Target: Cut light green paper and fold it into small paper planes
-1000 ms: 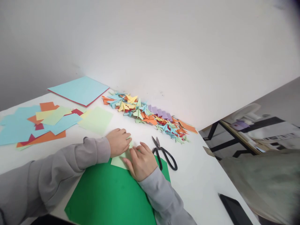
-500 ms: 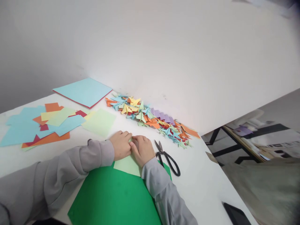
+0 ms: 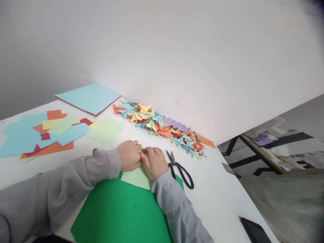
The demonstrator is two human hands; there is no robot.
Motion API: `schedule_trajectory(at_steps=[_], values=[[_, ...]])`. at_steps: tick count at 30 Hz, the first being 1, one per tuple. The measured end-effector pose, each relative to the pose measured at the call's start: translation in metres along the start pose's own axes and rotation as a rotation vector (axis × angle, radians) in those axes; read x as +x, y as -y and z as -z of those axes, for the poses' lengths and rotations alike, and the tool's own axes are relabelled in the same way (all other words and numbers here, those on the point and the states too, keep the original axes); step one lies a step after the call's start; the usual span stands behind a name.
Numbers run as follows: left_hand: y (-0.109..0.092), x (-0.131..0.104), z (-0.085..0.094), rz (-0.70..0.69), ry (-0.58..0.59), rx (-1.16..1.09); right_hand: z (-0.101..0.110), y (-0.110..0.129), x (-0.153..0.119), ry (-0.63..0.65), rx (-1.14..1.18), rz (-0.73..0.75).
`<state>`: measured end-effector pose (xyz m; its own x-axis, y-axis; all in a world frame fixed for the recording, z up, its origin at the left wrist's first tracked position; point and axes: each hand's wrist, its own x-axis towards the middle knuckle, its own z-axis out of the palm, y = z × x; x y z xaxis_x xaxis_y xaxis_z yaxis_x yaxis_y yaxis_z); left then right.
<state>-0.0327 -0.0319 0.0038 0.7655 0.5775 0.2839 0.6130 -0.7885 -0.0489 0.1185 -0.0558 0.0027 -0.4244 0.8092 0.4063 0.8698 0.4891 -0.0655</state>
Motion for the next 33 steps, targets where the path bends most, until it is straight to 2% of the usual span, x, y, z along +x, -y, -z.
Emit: schedule_trajectory(at_steps=[5, 9, 15, 20, 24, 27, 30, 33], values=[[0.002, -0.001, 0.004, 0.003, -0.026, -0.047, 0.0, -0.001, -0.002, 0.004, -0.003, -0.001], [0.001, 0.0, 0.009, 0.019, 0.015, -0.081, -0.001, -0.002, -0.003, -0.028, 0.034, 0.01], [0.0, 0.002, 0.011, 0.052, 0.064, -0.057, 0.005, 0.003, -0.007, 0.058, -0.027, 0.053], [0.0, 0.003, 0.01, 0.067, 0.073, -0.06, 0.015, 0.009, -0.01, 0.049, -0.046, 0.053], [0.002, 0.002, 0.009, 0.067, 0.07, -0.072, 0.018, 0.009, -0.013, 0.003, -0.04, 0.049], [0.004, 0.001, 0.005, 0.072, 0.061, -0.084, 0.017, 0.004, -0.014, -0.089, -0.016, 0.013], [0.004, 0.001, 0.001, 0.068, 0.051, -0.093, 0.012, -0.003, -0.014, -0.175, -0.034, -0.037], [0.004, 0.001, 0.0, 0.044, 0.013, -0.099, 0.002, -0.008, -0.013, -0.193, 0.034, -0.013]])
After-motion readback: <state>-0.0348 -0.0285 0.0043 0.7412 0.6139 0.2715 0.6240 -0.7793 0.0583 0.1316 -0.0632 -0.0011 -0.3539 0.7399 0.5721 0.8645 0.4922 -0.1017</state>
